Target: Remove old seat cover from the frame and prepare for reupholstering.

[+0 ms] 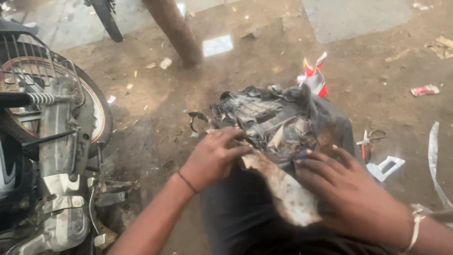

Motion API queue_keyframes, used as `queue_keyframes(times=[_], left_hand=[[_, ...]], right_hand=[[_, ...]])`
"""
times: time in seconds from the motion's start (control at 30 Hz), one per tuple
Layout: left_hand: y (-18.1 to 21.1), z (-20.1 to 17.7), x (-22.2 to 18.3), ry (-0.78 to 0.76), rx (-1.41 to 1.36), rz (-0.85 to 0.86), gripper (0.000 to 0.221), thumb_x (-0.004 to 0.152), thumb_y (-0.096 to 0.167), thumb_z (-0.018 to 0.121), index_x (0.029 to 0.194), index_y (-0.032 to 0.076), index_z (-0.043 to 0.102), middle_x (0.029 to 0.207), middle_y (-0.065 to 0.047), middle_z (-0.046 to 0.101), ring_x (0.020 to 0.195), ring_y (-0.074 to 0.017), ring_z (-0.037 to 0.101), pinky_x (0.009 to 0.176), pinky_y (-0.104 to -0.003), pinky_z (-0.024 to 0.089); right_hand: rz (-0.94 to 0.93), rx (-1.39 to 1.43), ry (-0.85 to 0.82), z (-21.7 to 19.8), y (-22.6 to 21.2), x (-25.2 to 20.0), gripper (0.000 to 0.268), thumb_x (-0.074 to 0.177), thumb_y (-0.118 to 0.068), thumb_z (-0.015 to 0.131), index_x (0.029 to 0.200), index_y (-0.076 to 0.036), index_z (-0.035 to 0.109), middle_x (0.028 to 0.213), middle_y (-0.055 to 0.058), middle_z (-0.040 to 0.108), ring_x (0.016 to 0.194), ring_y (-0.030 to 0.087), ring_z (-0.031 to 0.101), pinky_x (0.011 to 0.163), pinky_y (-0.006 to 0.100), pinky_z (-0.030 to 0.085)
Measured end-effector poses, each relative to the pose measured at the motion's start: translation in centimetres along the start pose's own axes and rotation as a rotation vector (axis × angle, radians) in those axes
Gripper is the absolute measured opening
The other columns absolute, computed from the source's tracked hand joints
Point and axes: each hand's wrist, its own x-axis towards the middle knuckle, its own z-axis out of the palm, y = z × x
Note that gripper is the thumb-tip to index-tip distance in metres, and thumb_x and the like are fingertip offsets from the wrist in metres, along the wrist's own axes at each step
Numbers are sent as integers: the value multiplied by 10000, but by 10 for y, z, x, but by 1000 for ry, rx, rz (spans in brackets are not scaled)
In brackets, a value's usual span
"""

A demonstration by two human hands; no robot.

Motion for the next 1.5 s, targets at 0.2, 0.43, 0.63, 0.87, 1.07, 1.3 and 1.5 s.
queue_keyframes(times=[0.2,0.43,0.63,0.87,1.07,1.3,1.5], left_hand=[[18,24,-10,285,-413,-107,344,785,-96,610,1059,67,738,1117,-108,759,1095,-294,717,989,-431,553],[47,16,-22,416,-366,-244,280,782,-102,651,983,65,748,953,-110,752,893,-305,724,821,-386,570],[58,37,-77,473,-465,-316,394,707,-159,557,1002,31,735,926,-161,729,917,-331,712,846,-401,563],[62,34,-139,408,-531,-474,373,735,-134,563,1044,22,702,1017,-161,735,1030,-344,718,966,-415,547],[91,29,-117,225,-190,-414,606,675,111,726,1267,7,649,1234,-195,658,1207,-387,602,1056,-554,388],[139,91,-72,133,-28,-176,448,725,354,776,981,-7,708,1382,-271,566,1374,-442,516,1115,-695,307],[160,149,-87,295,153,-286,319,886,431,717,1070,176,661,1435,-211,580,1388,-388,564,1112,-654,398]], right_hand=[[271,46,126,57,-49,21,823,634,-115,709,1423,19,521,1343,180,610,1307,323,546,1136,563,308],[299,149,626,94,-53,29,387,785,-74,747,1168,-80,690,1146,80,720,1128,245,662,1063,444,373],[36,114,707,87,-42,37,251,842,-180,813,1063,-118,712,1027,32,735,1024,196,706,1009,450,409],[-295,245,445,74,-50,56,377,891,-370,710,1123,-74,696,1099,80,720,1028,244,701,938,444,453],[-291,158,60,36,-28,31,649,740,-249,769,1346,-83,605,1359,151,612,1263,321,569,1016,495,438],[-39,278,-398,-1,96,53,910,679,-283,851,1491,-123,474,1563,153,489,1458,363,358,1145,514,283],[-5,293,-576,8,77,86,610,899,-224,667,1491,-182,527,1264,82,621,1217,271,583,1063,461,394]])
